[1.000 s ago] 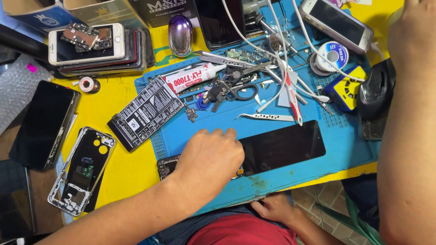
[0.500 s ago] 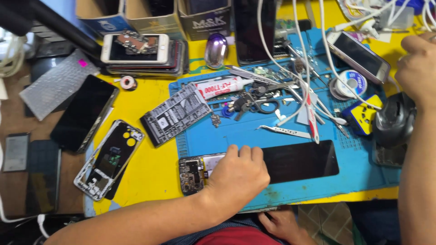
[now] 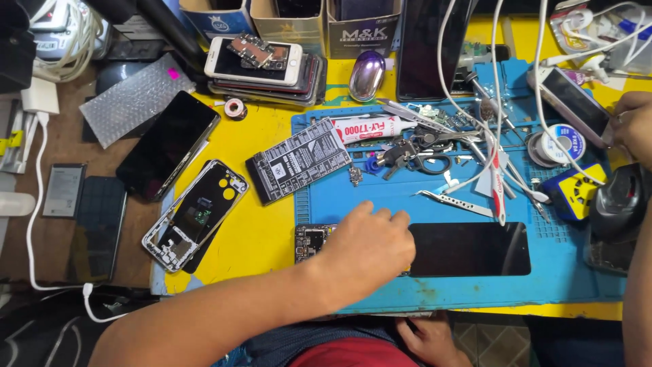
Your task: Disassembling a mobile phone to remove the screen and internal components using specialized repair tools.
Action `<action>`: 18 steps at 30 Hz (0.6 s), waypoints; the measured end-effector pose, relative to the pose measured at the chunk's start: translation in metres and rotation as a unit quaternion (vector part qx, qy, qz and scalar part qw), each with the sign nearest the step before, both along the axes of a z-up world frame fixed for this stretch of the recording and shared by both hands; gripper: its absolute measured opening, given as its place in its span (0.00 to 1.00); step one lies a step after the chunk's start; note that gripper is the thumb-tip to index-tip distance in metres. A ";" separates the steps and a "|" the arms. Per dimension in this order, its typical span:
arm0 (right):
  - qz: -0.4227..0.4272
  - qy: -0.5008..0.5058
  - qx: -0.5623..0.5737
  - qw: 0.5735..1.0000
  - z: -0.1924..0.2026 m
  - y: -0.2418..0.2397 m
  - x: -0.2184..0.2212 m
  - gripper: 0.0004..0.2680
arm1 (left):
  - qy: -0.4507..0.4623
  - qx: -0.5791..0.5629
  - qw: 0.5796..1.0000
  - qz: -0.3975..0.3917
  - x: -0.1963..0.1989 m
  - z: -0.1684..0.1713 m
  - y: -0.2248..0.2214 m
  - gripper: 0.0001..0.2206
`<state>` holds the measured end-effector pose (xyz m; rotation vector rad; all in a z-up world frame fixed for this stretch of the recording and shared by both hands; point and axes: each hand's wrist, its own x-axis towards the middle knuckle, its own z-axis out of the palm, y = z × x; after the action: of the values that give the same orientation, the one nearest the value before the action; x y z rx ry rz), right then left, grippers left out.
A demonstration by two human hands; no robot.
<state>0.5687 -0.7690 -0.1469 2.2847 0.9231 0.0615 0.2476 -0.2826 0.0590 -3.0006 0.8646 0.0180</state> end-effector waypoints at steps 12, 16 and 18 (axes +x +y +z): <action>0.047 0.186 0.676 0.711 -0.042 0.236 -0.429 0.11 | 0.056 0.035 0.998 0.004 -0.047 0.028 0.089 0.07; 0.037 0.211 0.678 0.704 -0.028 0.241 -0.426 0.08 | 0.042 0.073 0.996 -0.017 -0.050 0.025 0.084 0.07; 0.031 0.221 0.683 0.695 -0.021 0.243 -0.426 0.06 | 0.047 0.082 0.995 -0.024 -0.049 0.025 0.081 0.08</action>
<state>0.1422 -0.5259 -0.1682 3.7631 1.4969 0.3407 0.1982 -0.2018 0.0837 -2.8446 0.8952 0.2209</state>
